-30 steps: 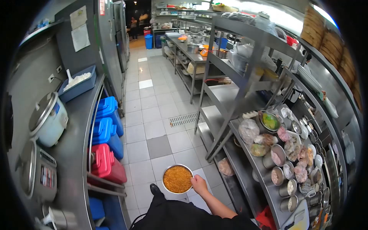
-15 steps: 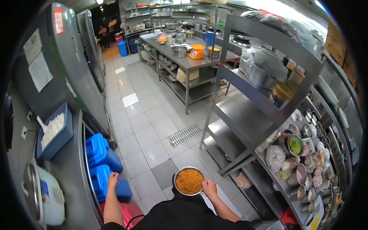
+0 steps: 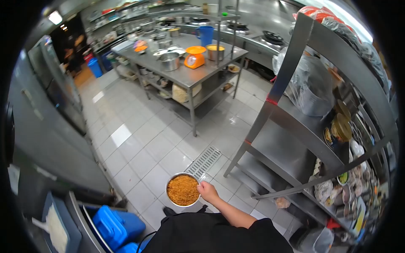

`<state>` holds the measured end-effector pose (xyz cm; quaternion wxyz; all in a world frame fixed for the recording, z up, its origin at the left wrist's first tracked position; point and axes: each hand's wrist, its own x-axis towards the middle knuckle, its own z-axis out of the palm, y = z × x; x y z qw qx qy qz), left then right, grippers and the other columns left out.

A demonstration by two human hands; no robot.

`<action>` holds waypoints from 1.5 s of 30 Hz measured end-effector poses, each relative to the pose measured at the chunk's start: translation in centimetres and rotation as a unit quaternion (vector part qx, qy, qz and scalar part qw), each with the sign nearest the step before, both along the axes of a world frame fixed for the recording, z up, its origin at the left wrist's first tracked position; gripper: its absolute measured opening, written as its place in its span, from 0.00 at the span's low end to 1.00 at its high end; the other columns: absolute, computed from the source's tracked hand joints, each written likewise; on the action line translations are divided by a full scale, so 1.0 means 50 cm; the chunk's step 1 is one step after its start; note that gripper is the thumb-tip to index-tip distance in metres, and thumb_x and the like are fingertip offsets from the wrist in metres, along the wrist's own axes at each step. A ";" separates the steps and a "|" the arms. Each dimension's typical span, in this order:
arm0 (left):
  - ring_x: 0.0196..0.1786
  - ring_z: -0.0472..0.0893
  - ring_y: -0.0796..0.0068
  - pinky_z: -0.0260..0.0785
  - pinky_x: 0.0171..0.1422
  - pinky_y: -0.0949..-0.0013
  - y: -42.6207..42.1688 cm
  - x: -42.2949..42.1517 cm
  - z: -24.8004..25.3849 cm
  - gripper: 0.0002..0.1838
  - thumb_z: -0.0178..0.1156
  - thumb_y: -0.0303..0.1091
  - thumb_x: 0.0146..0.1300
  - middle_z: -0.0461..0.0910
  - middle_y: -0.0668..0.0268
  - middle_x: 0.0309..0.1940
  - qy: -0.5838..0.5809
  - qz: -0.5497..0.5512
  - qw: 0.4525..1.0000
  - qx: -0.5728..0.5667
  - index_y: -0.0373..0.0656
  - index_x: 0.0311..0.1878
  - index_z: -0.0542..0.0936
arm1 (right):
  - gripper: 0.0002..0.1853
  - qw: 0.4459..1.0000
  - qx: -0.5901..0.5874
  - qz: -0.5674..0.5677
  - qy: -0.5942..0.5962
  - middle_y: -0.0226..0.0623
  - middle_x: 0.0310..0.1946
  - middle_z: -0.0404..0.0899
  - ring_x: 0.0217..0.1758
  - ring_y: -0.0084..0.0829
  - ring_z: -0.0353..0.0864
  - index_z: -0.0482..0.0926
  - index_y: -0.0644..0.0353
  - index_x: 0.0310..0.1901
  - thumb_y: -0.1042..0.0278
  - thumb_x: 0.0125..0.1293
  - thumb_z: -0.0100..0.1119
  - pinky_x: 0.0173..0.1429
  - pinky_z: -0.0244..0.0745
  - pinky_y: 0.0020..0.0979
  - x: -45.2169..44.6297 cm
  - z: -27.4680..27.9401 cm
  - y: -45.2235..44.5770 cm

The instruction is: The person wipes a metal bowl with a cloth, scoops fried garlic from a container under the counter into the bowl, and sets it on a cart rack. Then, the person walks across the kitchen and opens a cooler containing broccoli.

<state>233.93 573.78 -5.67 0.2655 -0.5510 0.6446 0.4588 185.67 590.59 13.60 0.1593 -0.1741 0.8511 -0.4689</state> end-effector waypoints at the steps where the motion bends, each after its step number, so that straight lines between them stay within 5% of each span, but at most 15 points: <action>1: 0.34 0.79 0.62 0.71 0.37 0.55 -0.055 -0.033 -0.007 0.14 0.56 0.44 0.67 0.78 0.57 0.32 0.005 -0.012 1.000 0.007 0.41 0.39 0.76 | 0.18 1.000 0.002 0.001 0.000 0.45 0.20 0.73 0.24 0.37 0.72 0.71 0.61 0.28 0.54 0.66 0.55 0.31 0.68 0.41 -0.026 0.001 -0.043; 5: 0.30 0.78 0.65 0.70 0.31 0.58 -0.350 -0.181 -0.029 0.13 0.55 0.44 0.67 0.75 0.60 0.28 0.027 -0.068 0.997 0.014 0.43 0.38 0.74 | 0.16 0.996 0.037 -0.075 -0.025 0.52 0.27 0.77 0.32 0.50 0.78 0.73 0.63 0.30 0.56 0.64 0.55 0.36 0.71 0.46 -0.094 -0.004 -0.184; 12: 0.22 0.76 0.71 0.69 0.20 0.63 -1.095 -0.658 0.024 0.10 0.54 0.43 0.69 0.71 0.67 0.21 0.201 -0.044 0.979 0.012 0.47 0.35 0.72 | 0.17 0.958 0.053 -0.282 -0.013 0.47 0.22 0.75 0.27 0.44 0.76 0.73 0.62 0.29 0.55 0.66 0.56 0.34 0.70 0.41 -0.148 0.006 -0.334; 16: 0.24 0.77 0.72 0.69 0.21 0.66 -1.342 -1.036 0.102 0.10 0.53 0.40 0.69 0.74 0.64 0.29 0.192 -0.025 0.976 -0.104 0.45 0.43 0.72 | 0.18 0.927 0.043 -0.370 -0.035 0.45 0.21 0.74 0.24 0.40 0.73 0.72 0.62 0.29 0.55 0.66 0.55 0.33 0.69 0.40 -0.194 0.019 -0.371; 20: 0.24 0.78 0.72 0.69 0.20 0.66 -1.334 -1.295 0.095 0.10 0.52 0.40 0.69 0.74 0.65 0.29 0.230 -0.046 0.969 -0.080 0.45 0.44 0.72 | 0.18 0.896 0.032 -0.439 -0.052 0.44 0.20 0.73 0.24 0.38 0.72 0.71 0.63 0.28 0.55 0.66 0.56 0.32 0.68 0.41 -0.269 -0.015 -0.394; 24: 0.35 0.84 0.65 0.75 0.25 0.60 -1.183 -1.386 0.003 0.16 0.56 0.46 0.68 0.78 0.62 0.32 0.149 -0.201 0.968 0.015 0.43 0.46 0.75 | 0.18 0.876 0.018 -0.475 -0.087 0.45 0.20 0.73 0.25 0.39 0.74 0.72 0.63 0.28 0.55 0.66 0.56 0.33 0.69 0.40 -0.379 -0.053 -0.415; 27: 0.41 0.85 0.54 0.76 0.44 0.55 -1.039 -1.443 0.004 0.21 0.55 0.47 0.69 0.84 0.50 0.38 0.149 -0.505 0.846 -0.082 0.37 0.49 0.80 | 0.17 0.871 0.024 -0.483 -0.081 0.46 0.20 0.74 0.25 0.39 0.74 0.72 0.63 0.28 0.55 0.66 0.56 0.32 0.69 0.40 -0.484 -0.070 -0.412; 30: 0.47 0.83 0.48 0.73 0.51 0.54 -1.021 -1.504 -0.054 0.22 0.58 0.49 0.65 0.84 0.48 0.37 0.166 -0.395 0.903 -0.037 0.36 0.45 0.82 | 0.18 0.861 -0.003 -0.505 -0.060 0.45 0.19 0.73 0.23 0.39 0.73 0.72 0.63 0.27 0.56 0.66 0.56 0.31 0.68 0.41 -0.572 -0.042 -0.414; 33: 0.44 0.84 0.50 0.73 0.50 0.55 -0.992 -1.659 0.080 0.23 0.59 0.50 0.64 0.84 0.48 0.36 0.141 -0.559 0.812 -0.096 0.36 0.45 0.81 | 0.18 0.853 0.008 -0.520 -0.051 0.45 0.19 0.72 0.23 0.38 0.72 0.71 0.63 0.26 0.55 0.67 0.56 0.30 0.66 0.41 -0.655 -0.002 -0.399; 35: 0.35 0.83 0.70 0.76 0.39 0.66 -0.962 -1.781 0.128 0.19 0.60 0.48 0.66 0.83 0.62 0.30 0.141 -0.424 0.894 0.022 0.39 0.44 0.82 | 0.18 0.839 0.013 -0.542 -0.040 0.43 0.18 0.71 0.22 0.35 0.71 0.71 0.63 0.26 0.56 0.67 0.57 0.30 0.66 0.39 -0.709 0.013 -0.377; 36: 0.36 0.82 0.75 0.75 0.37 0.69 -0.943 -1.847 0.158 0.17 0.60 0.47 0.68 0.83 0.65 0.31 0.188 -0.411 0.890 0.062 0.40 0.45 0.81 | 0.19 0.829 0.016 -0.558 -0.034 0.41 0.17 0.70 0.22 0.32 0.70 0.71 0.63 0.25 0.57 0.67 0.57 0.29 0.65 0.38 -0.735 0.017 -0.367; 40: 0.44 0.83 0.69 0.75 0.47 0.67 -0.777 -2.109 0.397 0.16 0.56 0.40 0.72 0.83 0.60 0.45 0.276 -0.410 0.827 0.269 0.37 0.53 0.77 | 0.16 0.775 -0.055 -0.629 -0.017 0.25 0.18 0.69 0.24 0.18 0.67 0.71 0.59 0.24 0.62 0.69 0.56 0.28 0.62 0.29 -0.855 0.042 -0.299; 45: 0.44 0.83 0.70 0.75 0.48 0.68 -0.636 -2.329 0.563 0.16 0.55 0.38 0.73 0.83 0.59 0.46 0.319 -0.465 0.739 0.369 0.36 0.55 0.76 | 0.11 0.697 -0.158 -0.698 0.045 0.26 0.25 0.74 0.25 0.19 0.72 0.73 0.57 0.31 0.62 0.72 0.53 0.28 0.72 0.27 -0.987 0.106 -0.128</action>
